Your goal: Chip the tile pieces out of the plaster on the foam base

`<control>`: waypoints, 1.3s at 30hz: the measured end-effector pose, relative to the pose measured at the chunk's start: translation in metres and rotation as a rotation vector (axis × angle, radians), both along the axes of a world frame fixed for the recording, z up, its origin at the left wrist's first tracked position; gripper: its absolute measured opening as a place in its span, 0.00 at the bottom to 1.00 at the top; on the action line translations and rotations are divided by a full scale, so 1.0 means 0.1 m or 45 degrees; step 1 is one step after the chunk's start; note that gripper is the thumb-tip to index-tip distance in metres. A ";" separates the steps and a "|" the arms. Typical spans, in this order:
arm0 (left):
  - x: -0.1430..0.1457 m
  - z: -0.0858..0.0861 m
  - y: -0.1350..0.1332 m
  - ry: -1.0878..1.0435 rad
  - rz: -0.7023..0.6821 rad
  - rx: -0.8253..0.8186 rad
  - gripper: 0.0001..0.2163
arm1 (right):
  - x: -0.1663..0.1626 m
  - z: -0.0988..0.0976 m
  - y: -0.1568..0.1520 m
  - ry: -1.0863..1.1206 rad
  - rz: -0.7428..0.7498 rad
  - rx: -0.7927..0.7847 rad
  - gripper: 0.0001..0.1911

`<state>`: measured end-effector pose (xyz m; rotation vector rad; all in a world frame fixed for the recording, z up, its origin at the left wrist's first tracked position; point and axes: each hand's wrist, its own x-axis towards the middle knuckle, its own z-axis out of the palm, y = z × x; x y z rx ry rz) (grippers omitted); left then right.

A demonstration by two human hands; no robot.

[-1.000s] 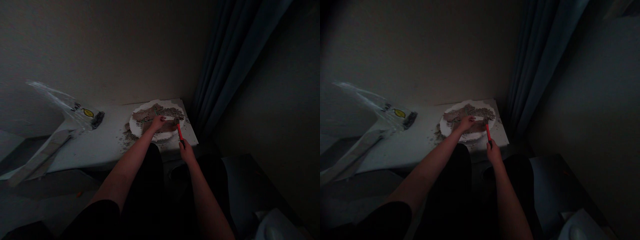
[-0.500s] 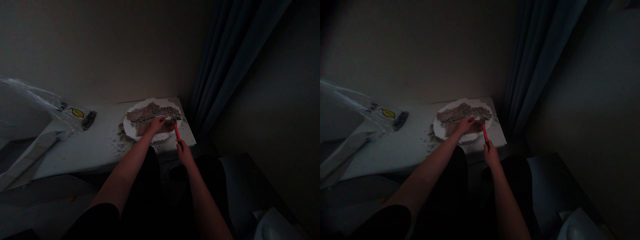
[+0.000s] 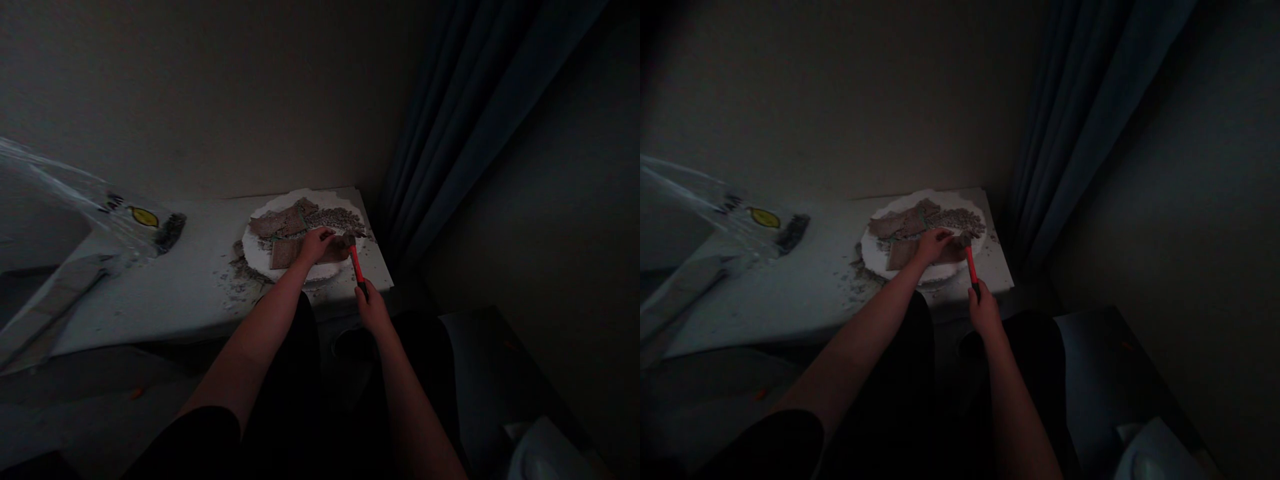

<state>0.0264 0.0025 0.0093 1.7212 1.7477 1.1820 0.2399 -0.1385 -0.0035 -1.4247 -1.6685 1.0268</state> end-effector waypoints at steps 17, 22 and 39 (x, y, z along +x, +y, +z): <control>0.03 0.02 -0.01 0.023 -0.034 0.034 0.05 | 0.00 -0.01 -0.01 -0.033 -0.001 0.000 0.21; 0.02 0.01 -0.02 0.037 -0.056 0.034 0.05 | 0.02 0.09 0.03 -0.072 0.006 0.038 0.21; 0.03 -0.09 0.00 -0.037 -0.030 0.091 0.17 | -0.13 0.79 0.24 -0.404 0.020 0.157 0.24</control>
